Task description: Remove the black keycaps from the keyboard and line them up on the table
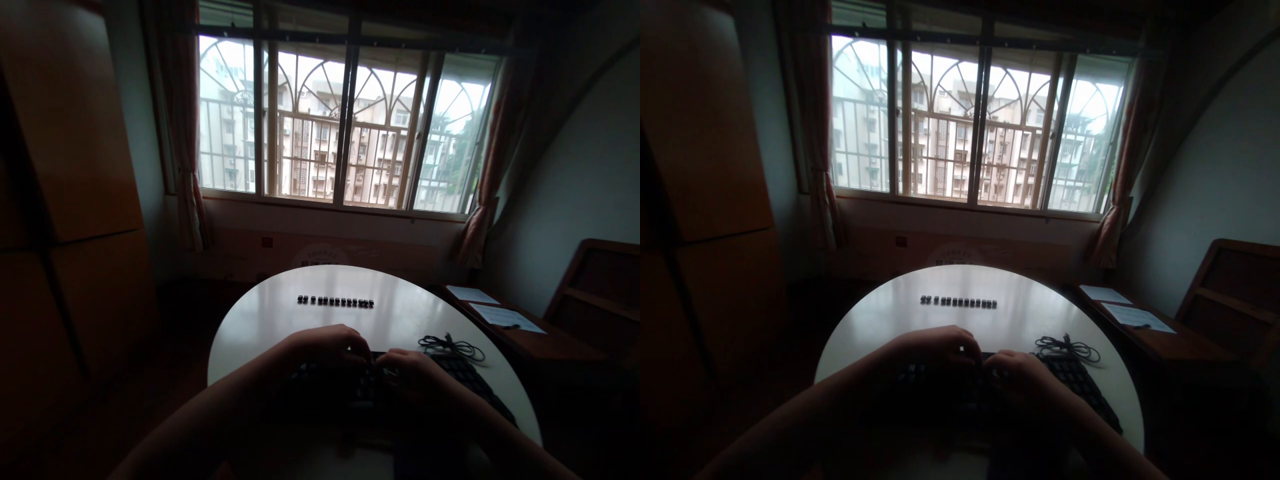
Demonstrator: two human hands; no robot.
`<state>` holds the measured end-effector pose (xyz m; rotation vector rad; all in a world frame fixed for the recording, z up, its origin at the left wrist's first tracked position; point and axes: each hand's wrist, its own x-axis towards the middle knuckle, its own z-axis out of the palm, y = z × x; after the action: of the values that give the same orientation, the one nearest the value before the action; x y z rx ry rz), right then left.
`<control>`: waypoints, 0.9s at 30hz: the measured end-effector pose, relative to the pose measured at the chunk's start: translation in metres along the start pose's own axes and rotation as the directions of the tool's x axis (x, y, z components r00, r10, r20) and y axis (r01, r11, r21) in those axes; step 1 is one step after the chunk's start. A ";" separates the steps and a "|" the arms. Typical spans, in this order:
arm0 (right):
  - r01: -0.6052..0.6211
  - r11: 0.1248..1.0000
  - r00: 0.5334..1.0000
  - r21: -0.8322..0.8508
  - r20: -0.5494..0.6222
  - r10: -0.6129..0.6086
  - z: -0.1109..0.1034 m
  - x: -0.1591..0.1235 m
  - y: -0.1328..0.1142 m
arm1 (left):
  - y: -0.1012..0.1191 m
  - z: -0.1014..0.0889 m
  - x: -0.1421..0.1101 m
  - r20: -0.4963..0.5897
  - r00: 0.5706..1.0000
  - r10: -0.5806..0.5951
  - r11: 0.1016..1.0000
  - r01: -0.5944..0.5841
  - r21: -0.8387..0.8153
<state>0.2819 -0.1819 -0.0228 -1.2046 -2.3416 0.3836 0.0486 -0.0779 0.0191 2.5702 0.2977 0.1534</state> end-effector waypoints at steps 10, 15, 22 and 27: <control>-0.003 0.999 1.000 -0.039 -0.003 0.003 0.002 0.001 0.003 | -0.004 0.002 0.002 -0.027 0.999 0.036 0.999 -0.036 0.014; 0.007 0.999 1.000 -0.037 -0.011 -0.007 0.003 0.001 0.005 | -0.003 0.001 0.002 -0.017 0.999 0.042 0.999 -0.042 0.008; -0.022 0.996 1.000 -0.092 -0.024 0.020 0.001 0.001 0.000 | 0.001 0.002 0.004 -0.033 0.998 0.047 0.998 -0.046 0.031; -0.022 0.994 0.997 -0.111 -0.080 0.013 0.001 0.000 -0.002 | -0.002 0.000 0.003 -0.077 0.995 0.061 0.995 -0.054 0.090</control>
<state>0.2803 -0.1824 -0.0226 -1.2692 -2.3119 0.2089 0.0510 -0.0751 0.0182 2.6650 0.2656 0.2702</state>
